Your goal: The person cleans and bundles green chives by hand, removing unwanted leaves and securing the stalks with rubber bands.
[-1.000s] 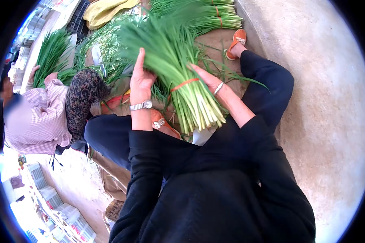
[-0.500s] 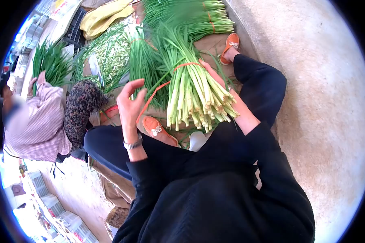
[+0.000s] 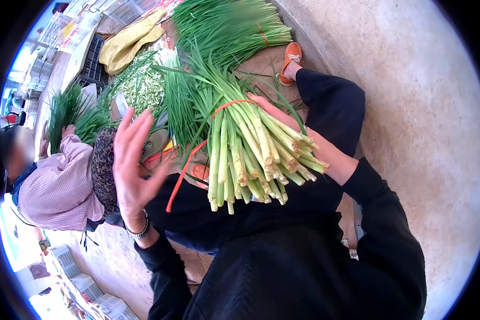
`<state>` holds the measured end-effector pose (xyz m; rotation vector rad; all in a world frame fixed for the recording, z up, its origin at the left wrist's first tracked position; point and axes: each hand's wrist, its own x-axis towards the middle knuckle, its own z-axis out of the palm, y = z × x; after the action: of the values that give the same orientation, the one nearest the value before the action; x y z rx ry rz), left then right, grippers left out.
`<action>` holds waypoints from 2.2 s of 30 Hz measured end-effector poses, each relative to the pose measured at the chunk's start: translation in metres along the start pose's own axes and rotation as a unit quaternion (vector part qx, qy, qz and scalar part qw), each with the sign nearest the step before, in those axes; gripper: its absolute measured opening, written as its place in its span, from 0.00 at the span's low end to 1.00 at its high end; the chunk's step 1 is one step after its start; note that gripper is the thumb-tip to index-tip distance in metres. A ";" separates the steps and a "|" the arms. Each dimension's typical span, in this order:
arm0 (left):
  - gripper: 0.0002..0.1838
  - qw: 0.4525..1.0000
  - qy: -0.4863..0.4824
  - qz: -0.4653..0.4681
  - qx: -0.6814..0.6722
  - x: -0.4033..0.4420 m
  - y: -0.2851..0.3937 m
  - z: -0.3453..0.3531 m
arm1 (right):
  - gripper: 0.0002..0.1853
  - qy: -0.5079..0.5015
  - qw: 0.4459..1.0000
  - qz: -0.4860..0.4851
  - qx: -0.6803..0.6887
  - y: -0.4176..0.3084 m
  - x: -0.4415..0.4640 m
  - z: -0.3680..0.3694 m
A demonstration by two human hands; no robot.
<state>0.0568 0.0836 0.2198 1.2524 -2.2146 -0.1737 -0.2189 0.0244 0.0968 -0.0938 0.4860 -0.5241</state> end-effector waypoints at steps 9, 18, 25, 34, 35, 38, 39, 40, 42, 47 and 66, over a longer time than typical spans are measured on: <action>0.42 0.970 -0.106 0.151 -0.158 0.049 0.004 0.072 | 0.27 -0.053 0.995 -0.043 -0.073 0.004 -0.006 0.028; 0.30 0.827 0.046 -0.201 -0.523 0.057 -0.049 0.079 | 0.25 0.146 0.812 -0.050 -0.563 -0.043 -0.027 0.017; 0.31 0.740 0.117 -0.248 -0.614 0.040 -0.059 0.097 | 0.24 0.148 0.704 -0.518 -0.463 -0.024 -0.015 0.030; 0.28 0.736 0.107 -0.243 -0.622 0.044 -0.050 0.093 | 0.48 0.093 0.678 -0.409 -0.603 0.012 0.059 0.035; 0.29 0.747 0.105 -0.240 -0.611 0.044 -0.051 0.092 | 0.48 0.091 0.678 -0.409 -0.604 0.013 0.064 0.033; 0.32 0.790 0.092 -0.239 -0.557 0.044 -0.059 0.093 | 0.44 0.091 0.672 -0.467 -0.567 0.013 0.071 0.031; 0.32 0.808 0.095 -0.216 -0.540 0.044 -0.063 0.093 | 0.43 0.091 0.683 -0.472 -0.551 0.011 0.072 0.031; 0.32 0.806 0.097 -0.216 -0.543 0.043 -0.065 0.092 | 0.41 0.091 0.693 -0.477 -0.533 0.010 0.072 0.031; 0.30 0.804 0.125 -0.192 -0.549 0.045 -0.070 0.089 | 0.40 0.108 0.693 -0.475 -0.533 0.004 0.071 0.026; 0.09 0.833 0.141 -0.305 -0.439 0.021 -0.106 0.074 | 0.38 0.136 0.711 -0.466 -0.509 -0.005 0.061 0.018; 0.46 0.847 0.331 -0.150 -0.388 0.060 -0.013 0.098 | 0.38 0.226 0.624 -0.485 -0.569 0.006 0.054 0.030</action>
<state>-0.0100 0.0112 0.1595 0.9627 -1.1412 -0.5930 -0.1615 0.0009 0.0992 -1.5787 1.2355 -1.2489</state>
